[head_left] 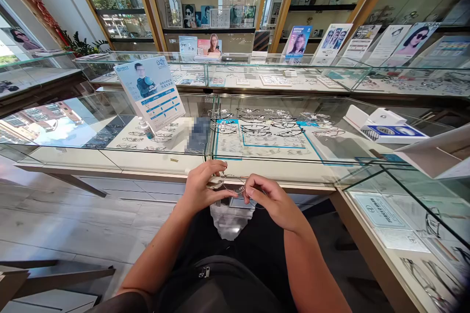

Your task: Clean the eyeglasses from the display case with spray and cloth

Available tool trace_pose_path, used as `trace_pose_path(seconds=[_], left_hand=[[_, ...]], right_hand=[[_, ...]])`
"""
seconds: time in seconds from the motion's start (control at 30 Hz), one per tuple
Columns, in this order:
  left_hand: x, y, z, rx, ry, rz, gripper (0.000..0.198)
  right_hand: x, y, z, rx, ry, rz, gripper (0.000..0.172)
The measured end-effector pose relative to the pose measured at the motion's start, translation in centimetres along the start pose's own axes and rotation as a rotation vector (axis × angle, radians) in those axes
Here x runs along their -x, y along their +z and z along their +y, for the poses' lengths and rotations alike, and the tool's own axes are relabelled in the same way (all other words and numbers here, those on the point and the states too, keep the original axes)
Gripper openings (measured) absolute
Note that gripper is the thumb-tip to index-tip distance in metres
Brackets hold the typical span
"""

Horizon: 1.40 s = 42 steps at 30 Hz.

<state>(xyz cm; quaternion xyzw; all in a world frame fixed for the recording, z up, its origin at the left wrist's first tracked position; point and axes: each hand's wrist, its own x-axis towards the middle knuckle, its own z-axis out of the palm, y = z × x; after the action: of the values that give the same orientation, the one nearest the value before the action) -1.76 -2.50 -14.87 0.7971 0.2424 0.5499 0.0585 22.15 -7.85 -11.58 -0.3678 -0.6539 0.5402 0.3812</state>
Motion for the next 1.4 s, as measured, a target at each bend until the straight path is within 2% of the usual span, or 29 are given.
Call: trace_pose_path(seconds=[0.2, 0.43, 0.6, 0.7, 0.83, 1.0, 1.23, 1.4], left_hand=[[0.1, -0.1, 0.8, -0.073, 0.005, 0.025, 0.058], [0.3, -0.1, 1.7, -0.115, -0.062, 0.063, 0.059], [-0.3, -0.6, 1.9, -0.084, -0.222, 0.123, 0.057], [-1.3, -1.0, 2.0, -0.076, -0.316, 0.204, 0.051], [-2.5, -1.0, 2.6, -0.054, -0.367, 0.271, 0.047], [-2.9, -0.6, 3.5, -0.044, -0.457, 0.286, 0.047], [-3.1, -0.7, 4.2, -0.067, -0.404, 0.272, 0.046], [-3.9, -0.9, 4.1, -0.092, -0.343, 0.293, 0.047]], right_hand=[[0.0, -0.1, -0.7, 0.029, 0.000, 0.020, 0.034], [0.6, 0.0, -1.3, 0.135, -0.070, 0.106, 0.033], [0.9, -0.1, -0.5, 0.189, -0.249, 0.327, 0.020], [0.9, 0.0, 0.1, 0.267, -0.366, 0.471, 0.030], [0.5, 0.3, 0.5, 0.342, -0.482, 0.592, 0.044], [-0.5, 0.7, 0.2, 0.382, -0.506, 0.678, 0.045], [-1.3, 1.3, 0.4, 0.293, -0.485, 0.694, 0.037], [-1.8, 1.5, 0.0, 0.281, -0.473, 0.726, 0.040]])
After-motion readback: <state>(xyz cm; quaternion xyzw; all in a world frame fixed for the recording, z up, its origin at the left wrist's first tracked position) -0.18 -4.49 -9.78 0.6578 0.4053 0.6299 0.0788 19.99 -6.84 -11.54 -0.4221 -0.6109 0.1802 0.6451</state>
